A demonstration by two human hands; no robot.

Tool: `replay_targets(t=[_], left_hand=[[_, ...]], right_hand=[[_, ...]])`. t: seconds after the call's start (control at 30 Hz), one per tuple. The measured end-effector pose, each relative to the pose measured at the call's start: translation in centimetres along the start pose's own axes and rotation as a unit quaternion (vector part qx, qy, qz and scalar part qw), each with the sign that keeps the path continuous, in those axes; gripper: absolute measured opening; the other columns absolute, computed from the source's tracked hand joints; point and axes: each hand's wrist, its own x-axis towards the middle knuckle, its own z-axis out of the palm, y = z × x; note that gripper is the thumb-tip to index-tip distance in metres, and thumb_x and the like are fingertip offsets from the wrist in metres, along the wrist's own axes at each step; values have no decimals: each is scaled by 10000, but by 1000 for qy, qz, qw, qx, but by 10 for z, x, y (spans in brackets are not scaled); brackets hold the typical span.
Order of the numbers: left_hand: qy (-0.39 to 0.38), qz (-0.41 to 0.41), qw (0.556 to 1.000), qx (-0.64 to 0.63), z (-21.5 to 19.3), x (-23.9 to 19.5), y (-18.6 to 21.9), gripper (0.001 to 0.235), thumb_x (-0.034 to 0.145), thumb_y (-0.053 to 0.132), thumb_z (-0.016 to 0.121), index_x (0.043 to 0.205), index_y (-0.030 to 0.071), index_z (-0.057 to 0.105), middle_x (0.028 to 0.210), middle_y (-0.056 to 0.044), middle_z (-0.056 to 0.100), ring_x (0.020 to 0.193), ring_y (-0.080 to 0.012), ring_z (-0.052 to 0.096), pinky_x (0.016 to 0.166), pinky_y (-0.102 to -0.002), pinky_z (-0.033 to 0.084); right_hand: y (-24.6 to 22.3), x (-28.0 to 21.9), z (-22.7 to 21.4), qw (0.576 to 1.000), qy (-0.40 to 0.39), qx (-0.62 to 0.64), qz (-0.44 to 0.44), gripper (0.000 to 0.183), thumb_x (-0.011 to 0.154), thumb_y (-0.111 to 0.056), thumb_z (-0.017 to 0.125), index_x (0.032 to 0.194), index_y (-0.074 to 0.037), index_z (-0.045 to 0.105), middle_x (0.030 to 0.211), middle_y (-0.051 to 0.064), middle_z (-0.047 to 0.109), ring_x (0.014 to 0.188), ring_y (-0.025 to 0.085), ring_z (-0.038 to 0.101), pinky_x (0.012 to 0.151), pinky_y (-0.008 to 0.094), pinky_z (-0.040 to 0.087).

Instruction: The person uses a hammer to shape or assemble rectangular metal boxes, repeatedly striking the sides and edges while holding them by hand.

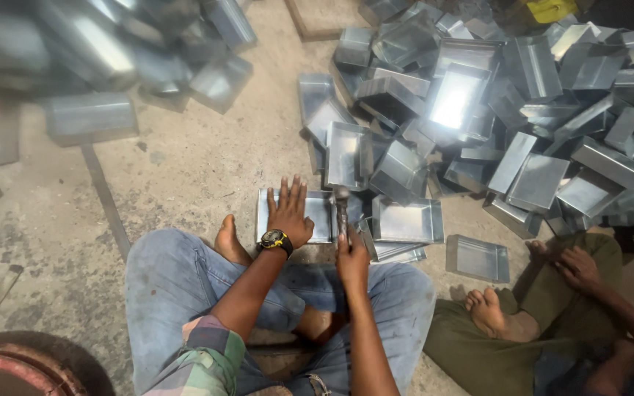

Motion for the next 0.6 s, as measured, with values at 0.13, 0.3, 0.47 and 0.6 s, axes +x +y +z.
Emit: replay_targets(t=[0.13, 0.3, 0.47, 0.6], left_hand=[[-11, -9, 1000, 19, -1, 7, 0, 952, 817, 363, 539, 1623, 56, 138, 1724, -118, -14, 1578, -357, -70, 1173, -716, -59], [-22, -16, 999, 25, 2, 1, -1, 953, 805, 360, 545, 1619, 57, 150, 1719, -111, -6, 1574, -340, -53, 1172, -720, -58], [19, -24, 1000, -6, 8, 8, 4, 757, 853, 288, 583, 1529, 16, 379, 1585, -170, 390, 1528, -383, 260, 1197, -700, 18], [55, -24, 998, -6, 6, 37, -14, 286, 957, 269, 634, 1163, 70, 628, 1295, -173, 621, 1239, -337, 582, 1112, -558, 393]], right_hand=[[14, -10, -10, 997, 49, 59, -22, 389, 1006, -185, 579, 1360, -34, 637, 732, 42, 628, 574, 115, 564, 544, 300, 477], [6, -16, 0, 991, 56, 119, -19, 412, 1008, -171, 554, 1401, -61, 614, 672, 76, 574, 566, 121, 531, 512, 315, 464], [16, 5, 3, 995, 41, 73, 60, 392, 1006, -194, 593, 1380, -78, 621, 663, 39, 617, 551, 121, 561, 516, 312, 457], [47, 0, -4, 988, 56, 112, 89, 441, 1001, -194, 570, 1433, -103, 589, 642, 59, 594, 547, 125, 548, 513, 311, 455]])
